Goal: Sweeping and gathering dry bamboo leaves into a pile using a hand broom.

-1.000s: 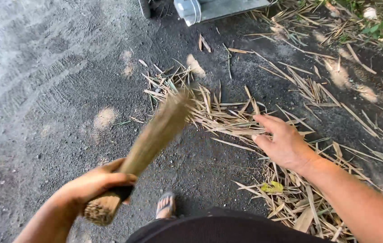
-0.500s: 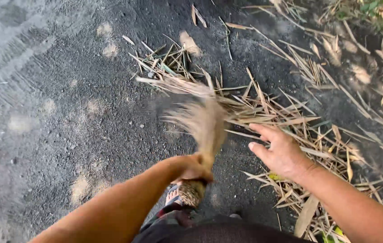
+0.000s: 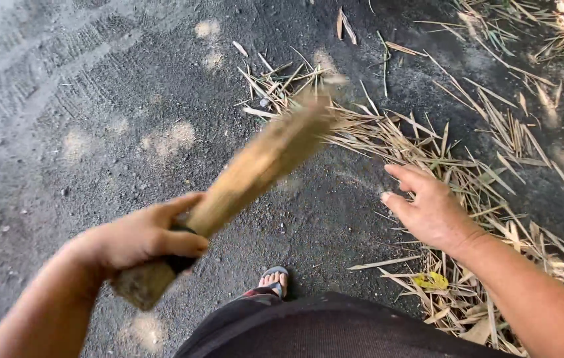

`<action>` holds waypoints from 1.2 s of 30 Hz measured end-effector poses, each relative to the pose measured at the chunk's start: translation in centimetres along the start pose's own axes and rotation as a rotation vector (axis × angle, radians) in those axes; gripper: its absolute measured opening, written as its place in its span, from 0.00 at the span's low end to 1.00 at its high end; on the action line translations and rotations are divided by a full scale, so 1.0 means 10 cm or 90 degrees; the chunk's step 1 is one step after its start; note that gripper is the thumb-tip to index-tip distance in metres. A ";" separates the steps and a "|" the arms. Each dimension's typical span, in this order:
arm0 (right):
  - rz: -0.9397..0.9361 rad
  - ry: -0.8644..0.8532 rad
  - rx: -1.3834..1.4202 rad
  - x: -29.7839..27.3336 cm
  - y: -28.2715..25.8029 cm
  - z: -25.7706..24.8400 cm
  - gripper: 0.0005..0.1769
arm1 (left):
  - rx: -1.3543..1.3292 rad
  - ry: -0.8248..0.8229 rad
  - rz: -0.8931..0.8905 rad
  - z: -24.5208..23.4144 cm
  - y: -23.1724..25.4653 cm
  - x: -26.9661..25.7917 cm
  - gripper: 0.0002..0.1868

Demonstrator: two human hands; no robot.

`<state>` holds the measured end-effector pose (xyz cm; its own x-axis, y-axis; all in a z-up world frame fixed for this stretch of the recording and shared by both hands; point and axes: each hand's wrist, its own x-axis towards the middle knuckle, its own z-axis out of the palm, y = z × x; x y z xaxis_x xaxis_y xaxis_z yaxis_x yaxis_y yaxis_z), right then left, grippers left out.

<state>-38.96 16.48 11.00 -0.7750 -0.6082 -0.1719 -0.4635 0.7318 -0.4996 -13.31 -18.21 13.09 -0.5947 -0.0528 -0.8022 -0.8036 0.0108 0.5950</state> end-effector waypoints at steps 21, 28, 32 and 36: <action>0.091 -0.074 0.027 0.19 -0.23 -0.17 0.36 | 0.202 -0.273 0.114 0.71 0.89 2.04 0.53; -0.040 -0.029 -0.018 0.36 0.05 -0.05 0.34 | 0.294 -0.118 0.205 0.12 0.89 0.60 0.59; -0.042 -0.030 0.001 0.38 -0.09 -0.08 0.33 | 0.111 0.042 0.075 -0.07 0.57 0.29 0.58; -0.087 -0.004 0.051 0.37 0.29 -0.12 0.32 | -0.125 0.144 0.090 0.03 0.38 0.89 0.36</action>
<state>-43.66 16.68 9.92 -0.7045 -0.7023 -0.1026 -0.5286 0.6156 -0.5845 -21.67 -18.31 8.14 -0.6623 -0.2856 -0.6927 -0.6804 -0.1579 0.7157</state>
